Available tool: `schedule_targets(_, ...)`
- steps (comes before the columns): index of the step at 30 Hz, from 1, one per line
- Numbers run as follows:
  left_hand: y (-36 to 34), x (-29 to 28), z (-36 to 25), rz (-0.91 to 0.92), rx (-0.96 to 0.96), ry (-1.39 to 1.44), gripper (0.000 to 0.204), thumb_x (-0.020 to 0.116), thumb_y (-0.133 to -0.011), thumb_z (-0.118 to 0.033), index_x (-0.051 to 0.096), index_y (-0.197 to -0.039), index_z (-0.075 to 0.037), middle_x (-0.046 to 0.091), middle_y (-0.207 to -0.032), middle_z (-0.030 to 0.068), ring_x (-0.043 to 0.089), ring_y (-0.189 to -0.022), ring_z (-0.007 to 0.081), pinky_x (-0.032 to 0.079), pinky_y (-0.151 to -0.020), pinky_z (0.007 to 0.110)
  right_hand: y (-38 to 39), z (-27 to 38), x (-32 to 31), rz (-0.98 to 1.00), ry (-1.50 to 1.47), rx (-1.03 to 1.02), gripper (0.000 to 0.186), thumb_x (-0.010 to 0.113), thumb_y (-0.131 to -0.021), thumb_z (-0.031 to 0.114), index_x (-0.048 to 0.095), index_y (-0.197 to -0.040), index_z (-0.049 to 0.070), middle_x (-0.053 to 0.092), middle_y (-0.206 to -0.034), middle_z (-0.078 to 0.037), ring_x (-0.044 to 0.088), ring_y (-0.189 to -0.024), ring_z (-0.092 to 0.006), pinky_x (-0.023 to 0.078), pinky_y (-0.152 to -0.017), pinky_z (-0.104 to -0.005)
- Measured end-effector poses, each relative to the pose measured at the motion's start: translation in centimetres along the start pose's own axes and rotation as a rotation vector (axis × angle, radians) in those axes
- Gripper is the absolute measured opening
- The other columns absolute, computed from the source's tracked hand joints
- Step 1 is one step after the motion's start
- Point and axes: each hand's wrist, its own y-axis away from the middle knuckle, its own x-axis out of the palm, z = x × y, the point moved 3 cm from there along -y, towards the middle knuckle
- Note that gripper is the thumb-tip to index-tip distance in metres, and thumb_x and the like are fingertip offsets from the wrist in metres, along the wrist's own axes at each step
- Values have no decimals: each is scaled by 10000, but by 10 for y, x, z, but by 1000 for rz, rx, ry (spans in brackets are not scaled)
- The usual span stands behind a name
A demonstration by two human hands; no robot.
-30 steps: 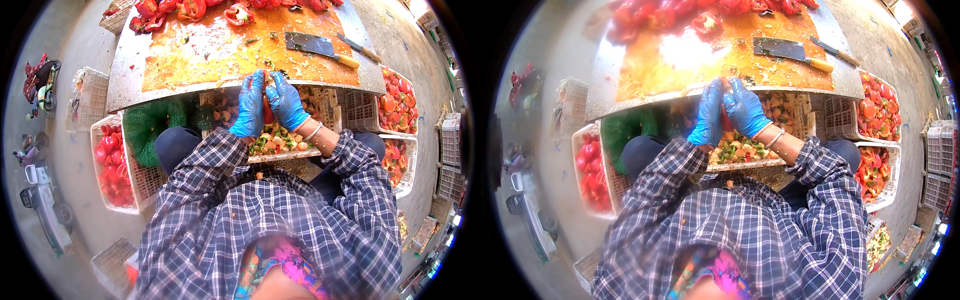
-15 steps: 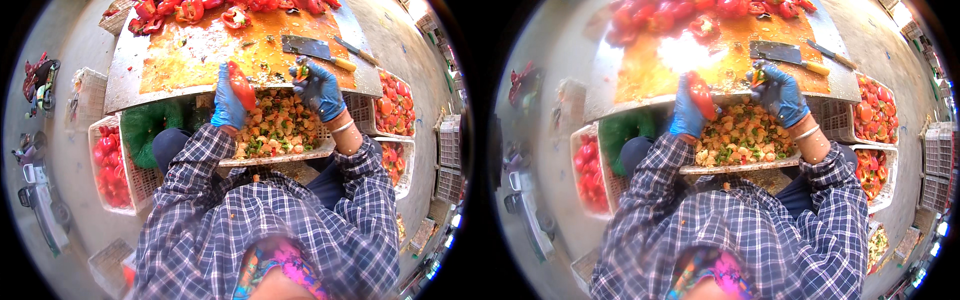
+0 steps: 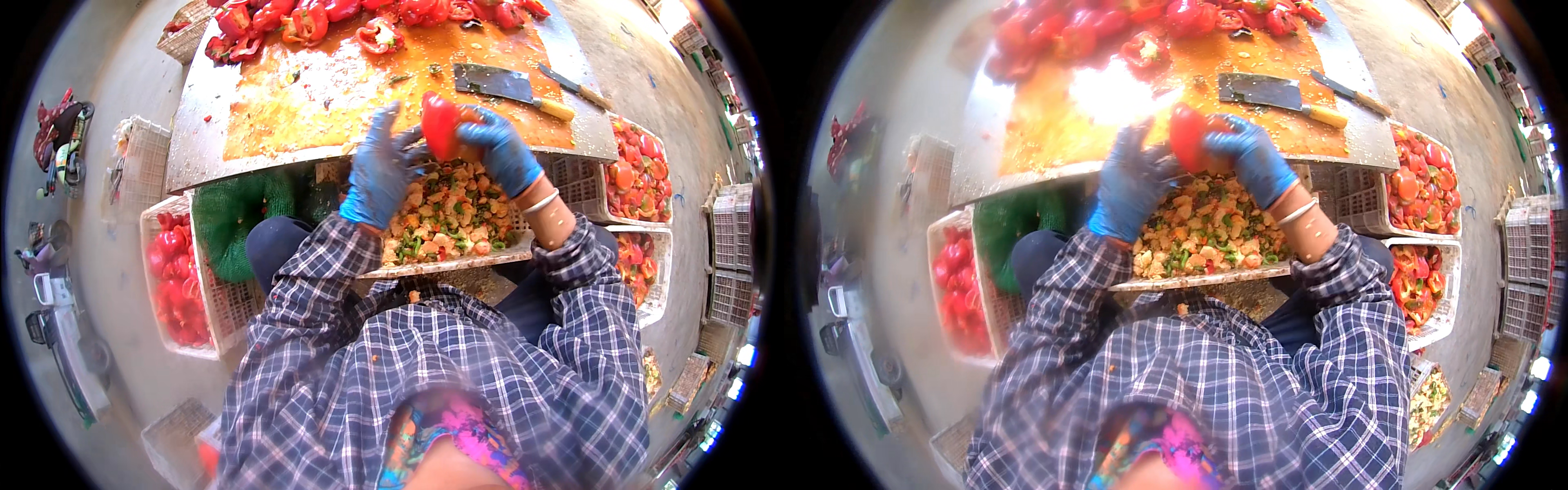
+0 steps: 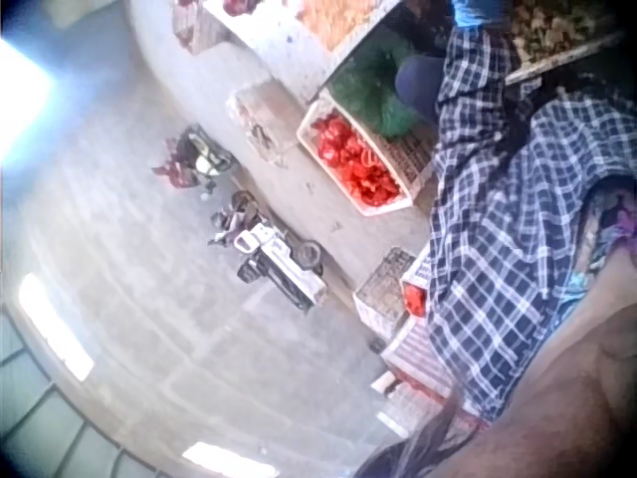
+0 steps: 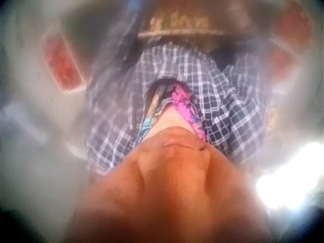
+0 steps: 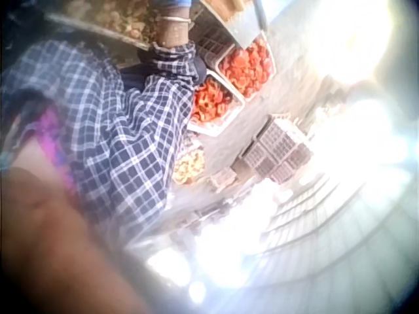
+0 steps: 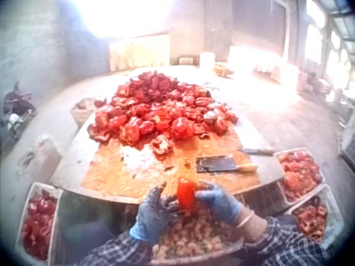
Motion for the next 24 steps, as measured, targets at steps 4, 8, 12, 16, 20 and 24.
schedule_targets(4, -25, -60, -3, -17, 209, -191, 635, 424, -1012, -421, 290, -1446, 21, 478, -1366, 263, 470, -1281, 390, 456, -1039, 493, 14, 33, 12, -69, -257, -35, 377, 603, -891, 286, 616, -1160, 22, 681, -977, -65, 653, -842, -173, 533, -727, -290)
schedule_targets(8, -17, -18, 20, 194, -72, -19, 608, 566, -954, -412, 356, -1427, -92, 514, -1295, 170, 573, -1118, 307, 539, -817, 452, -5, -15, -9, -172, 169, 171, 303, 553, -938, 310, 658, -1083, 65, 660, -895, -5, 596, -701, -97, 470, -536, -263)
schedule_targets(12, -9, -7, 16, 116, -32, -5, 494, 623, -933, -299, 462, -1335, -61, 583, -1217, 99, 602, -1059, 244, 538, -850, 408, 3, -8, -8, -68, 130, 156, 295, 572, -922, 301, 663, -1058, 56, 662, -947, -22, 607, -743, -108, 497, -576, -272)
schedule_targets(16, -15, -15, 21, 170, 3, 49, 494, 653, -914, -224, 461, -1329, -35, 590, -1203, 81, 600, -1087, 227, 528, -904, 366, -1, -22, -4, -13, 102, 69, 312, 616, -894, 276, 654, -1097, 42, 659, -971, -18, 601, -804, -99, 502, -656, -259)
schedule_targets(20, -13, -10, 18, 139, 130, -93, 563, 719, -849, -101, 443, -1332, -14, 592, -1189, 120, 609, -1081, 225, 526, -917, 330, 9, -31, 14, -42, 63, 122, 318, 662, -861, 235, 657, -1112, 40, 660, -991, -20, 603, -860, -101, 510, -730, -262)
schedule_targets(24, -14, -12, 24, 133, 53, -268, 603, 756, -798, -73, 446, -1310, 2, 603, -1153, 123, 623, -1038, 219, 542, -866, 315, 20, -12, 11, 97, 879, -457, 250, 672, -834, 197, 705, -1054, 84, 683, -940, -19, 630, -792, -135, 518, -704, -280)
